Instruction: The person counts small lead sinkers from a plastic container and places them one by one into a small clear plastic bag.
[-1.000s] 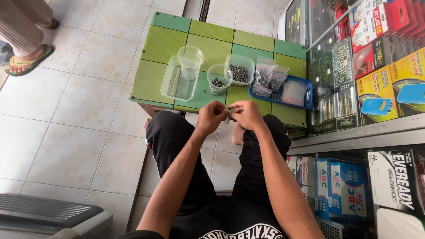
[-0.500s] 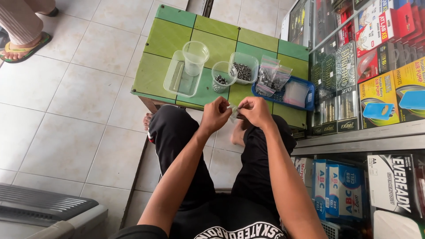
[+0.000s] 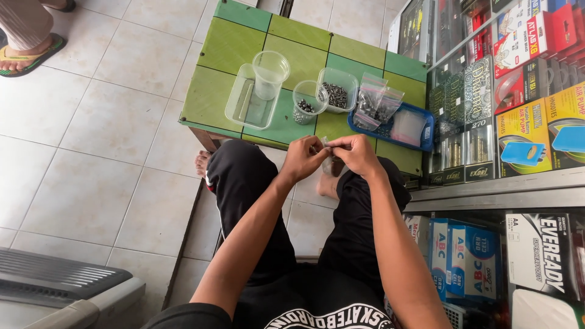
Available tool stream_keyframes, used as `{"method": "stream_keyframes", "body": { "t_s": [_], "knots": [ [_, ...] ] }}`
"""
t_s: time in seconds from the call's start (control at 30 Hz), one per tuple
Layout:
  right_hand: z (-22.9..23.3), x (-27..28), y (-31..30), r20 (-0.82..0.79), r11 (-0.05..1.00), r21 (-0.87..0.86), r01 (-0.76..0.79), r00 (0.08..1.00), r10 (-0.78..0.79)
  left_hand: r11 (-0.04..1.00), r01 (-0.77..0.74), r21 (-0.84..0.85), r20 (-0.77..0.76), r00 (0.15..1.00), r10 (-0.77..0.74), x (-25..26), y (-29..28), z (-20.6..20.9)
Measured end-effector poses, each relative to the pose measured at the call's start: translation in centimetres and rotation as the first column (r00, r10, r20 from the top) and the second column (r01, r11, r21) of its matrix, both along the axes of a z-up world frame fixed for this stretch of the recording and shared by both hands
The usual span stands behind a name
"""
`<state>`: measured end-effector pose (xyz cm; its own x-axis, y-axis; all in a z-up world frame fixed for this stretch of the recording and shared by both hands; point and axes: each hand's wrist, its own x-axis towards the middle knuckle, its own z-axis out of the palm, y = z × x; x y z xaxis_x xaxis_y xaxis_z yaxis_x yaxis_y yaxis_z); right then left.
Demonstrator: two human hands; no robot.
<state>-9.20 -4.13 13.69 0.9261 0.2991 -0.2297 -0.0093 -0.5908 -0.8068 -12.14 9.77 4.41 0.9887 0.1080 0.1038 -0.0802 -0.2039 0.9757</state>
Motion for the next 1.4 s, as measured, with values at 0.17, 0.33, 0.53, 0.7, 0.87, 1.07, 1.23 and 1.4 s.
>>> {"method": "stream_keyframes", "body": {
  "t_s": [0.17, 0.33, 0.53, 0.7, 0.87, 1.07, 1.23, 1.4],
  "knots": [
    [-0.3, -0.1, 0.4, 0.002, 1.0, -0.001, 0.012, 1.0, -0.012, 0.997, -0.045, 0.054, -0.019, 0.999, 0.047, -0.1, 0.1, -0.2],
    [-1.2, 0.5, 0.6, 0.001, 0.999, -0.053, -0.005, 1.0, 0.005, 0.995, -0.06, 0.075, -0.04, 0.997, 0.063, -0.2, 0.3, 0.1],
    [-2.6, 1.1, 0.4, -0.008, 0.996, -0.092, -0.021, 1.0, 0.021, 0.991, -0.056, 0.119, -0.067, 0.996, 0.064, 0.4, 0.4, -1.5],
    [-2.7, 1.3, 1.1, 0.002, 0.983, -0.184, -0.002, 1.0, 0.003, 0.97, -0.119, 0.212, -0.005, 0.992, 0.123, 0.5, 0.5, -2.2],
    [-5.5, 2.0, -0.1, 0.035, 0.97, -0.243, -0.003, 0.999, 0.012, 0.964, -0.19, 0.184, 0.002, 0.981, 0.193, 0.5, 0.7, -2.0],
    [-3.7, 1.2, 0.3, 0.068, 0.965, -0.259, 0.042, 0.997, -0.025, 0.919, -0.23, 0.32, 0.312, 0.942, 0.128, 0.8, 0.4, -2.5],
    [-3.4, 1.7, -0.2, 0.055, 0.974, -0.21, 0.079, 0.996, -0.069, 0.777, -0.333, 0.535, 0.464, 0.884, 0.06, 0.0, 0.2, -2.0],
    [-3.0, 2.1, -1.2, 0.06, 0.993, -0.08, 0.081, 0.995, -0.076, 0.798, -0.277, 0.535, 0.542, 0.837, -0.073, 0.4, 0.0, -2.9]
  ]
}}
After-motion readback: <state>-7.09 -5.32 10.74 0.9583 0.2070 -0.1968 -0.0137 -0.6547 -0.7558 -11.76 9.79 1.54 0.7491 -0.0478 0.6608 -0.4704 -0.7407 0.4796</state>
